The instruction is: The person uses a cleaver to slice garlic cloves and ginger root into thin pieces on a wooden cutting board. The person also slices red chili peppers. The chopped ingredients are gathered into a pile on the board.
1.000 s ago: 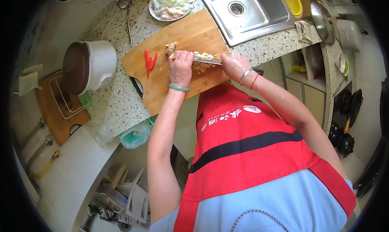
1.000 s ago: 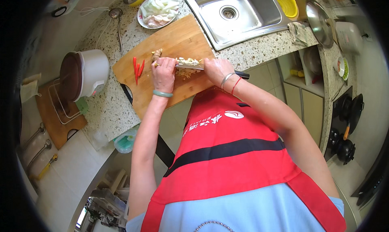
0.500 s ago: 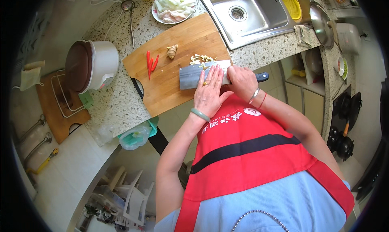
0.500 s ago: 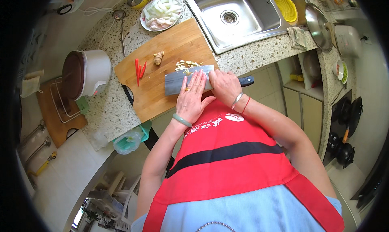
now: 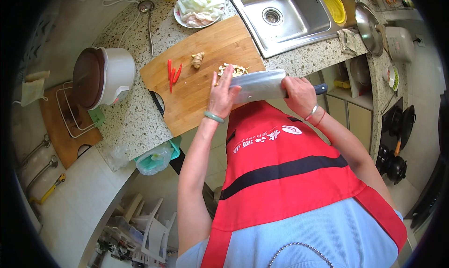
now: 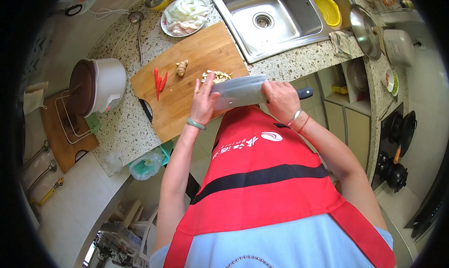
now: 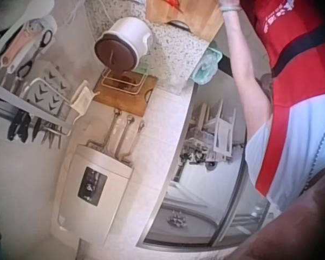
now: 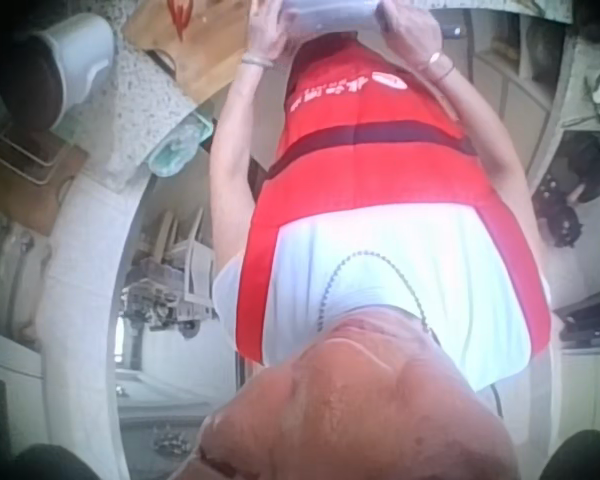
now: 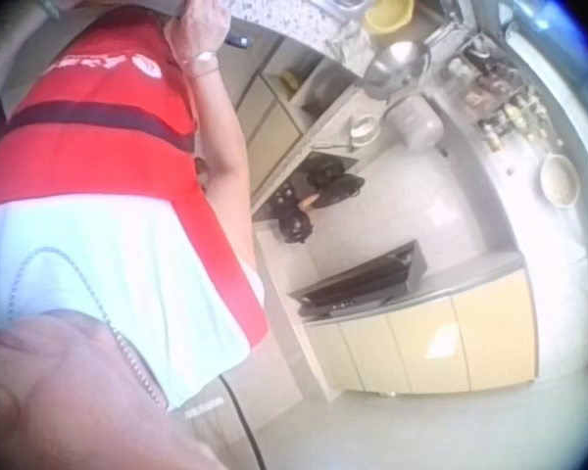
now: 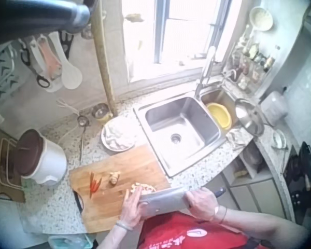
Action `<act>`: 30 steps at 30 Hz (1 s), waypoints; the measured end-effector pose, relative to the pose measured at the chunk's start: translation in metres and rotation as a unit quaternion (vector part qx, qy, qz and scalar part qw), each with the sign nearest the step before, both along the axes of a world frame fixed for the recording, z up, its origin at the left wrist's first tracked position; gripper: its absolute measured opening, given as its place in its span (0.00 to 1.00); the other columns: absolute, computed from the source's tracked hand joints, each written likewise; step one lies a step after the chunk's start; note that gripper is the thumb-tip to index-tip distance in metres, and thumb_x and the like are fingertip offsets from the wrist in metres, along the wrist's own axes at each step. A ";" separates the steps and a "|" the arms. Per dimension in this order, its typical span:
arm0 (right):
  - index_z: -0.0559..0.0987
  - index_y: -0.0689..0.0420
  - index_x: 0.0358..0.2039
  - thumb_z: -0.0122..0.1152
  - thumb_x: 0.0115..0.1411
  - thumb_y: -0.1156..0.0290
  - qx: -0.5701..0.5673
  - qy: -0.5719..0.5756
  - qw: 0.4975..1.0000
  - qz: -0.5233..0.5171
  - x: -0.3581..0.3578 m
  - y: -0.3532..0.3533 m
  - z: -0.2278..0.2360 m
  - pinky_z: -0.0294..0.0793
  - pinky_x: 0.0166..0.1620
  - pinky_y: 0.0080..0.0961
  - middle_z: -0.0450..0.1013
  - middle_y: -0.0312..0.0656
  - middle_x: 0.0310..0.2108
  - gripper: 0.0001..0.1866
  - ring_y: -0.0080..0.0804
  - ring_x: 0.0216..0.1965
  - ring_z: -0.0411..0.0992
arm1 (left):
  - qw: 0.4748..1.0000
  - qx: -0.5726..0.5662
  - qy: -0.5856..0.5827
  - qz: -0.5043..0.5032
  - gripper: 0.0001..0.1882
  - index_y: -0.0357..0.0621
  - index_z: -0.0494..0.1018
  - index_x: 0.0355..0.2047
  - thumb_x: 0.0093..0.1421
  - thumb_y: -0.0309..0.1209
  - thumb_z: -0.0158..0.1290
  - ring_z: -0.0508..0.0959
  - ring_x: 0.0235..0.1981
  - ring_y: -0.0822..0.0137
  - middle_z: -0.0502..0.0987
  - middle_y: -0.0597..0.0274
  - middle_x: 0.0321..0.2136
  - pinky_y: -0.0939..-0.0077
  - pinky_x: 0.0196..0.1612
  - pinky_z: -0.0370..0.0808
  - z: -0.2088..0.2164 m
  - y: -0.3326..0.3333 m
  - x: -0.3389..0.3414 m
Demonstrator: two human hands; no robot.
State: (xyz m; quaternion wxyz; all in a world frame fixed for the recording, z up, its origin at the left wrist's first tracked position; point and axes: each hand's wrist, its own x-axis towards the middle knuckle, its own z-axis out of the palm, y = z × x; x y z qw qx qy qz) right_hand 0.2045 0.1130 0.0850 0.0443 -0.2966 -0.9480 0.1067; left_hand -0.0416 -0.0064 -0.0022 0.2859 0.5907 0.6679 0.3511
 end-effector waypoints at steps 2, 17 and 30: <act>0.70 0.52 0.36 0.63 0.46 0.75 -0.047 0.016 0.998 -0.048 0.011 0.002 -0.005 0.70 0.35 0.34 0.73 0.41 0.30 0.16 0.40 0.31 0.74 | 0.985 0.081 -0.120 0.096 0.30 0.43 0.60 0.64 0.70 0.49 0.39 0.66 0.63 0.54 0.68 0.48 0.60 0.59 0.67 0.56 0.001 -0.001 -0.005; 0.70 0.55 0.49 0.53 0.58 0.74 -0.238 0.023 0.963 -0.124 -0.033 -0.036 -0.043 0.74 0.40 0.51 0.75 0.55 0.39 0.17 0.59 0.37 0.74 | 0.945 0.141 -0.092 0.282 0.15 0.39 0.72 0.53 0.67 0.21 0.47 0.78 0.49 0.63 0.75 0.55 0.48 0.72 0.50 0.76 -0.009 0.005 0.003; 0.77 0.60 0.36 0.54 0.63 0.69 -0.400 0.081 0.902 -0.139 -0.054 -0.038 -0.020 0.69 0.31 0.44 0.71 0.57 0.24 0.08 0.57 0.27 0.70 | 0.940 0.029 0.127 0.314 0.19 0.37 0.68 0.57 0.65 0.25 0.47 0.63 0.64 0.50 0.65 0.49 0.61 0.59 0.66 0.59 -0.012 -0.037 -0.008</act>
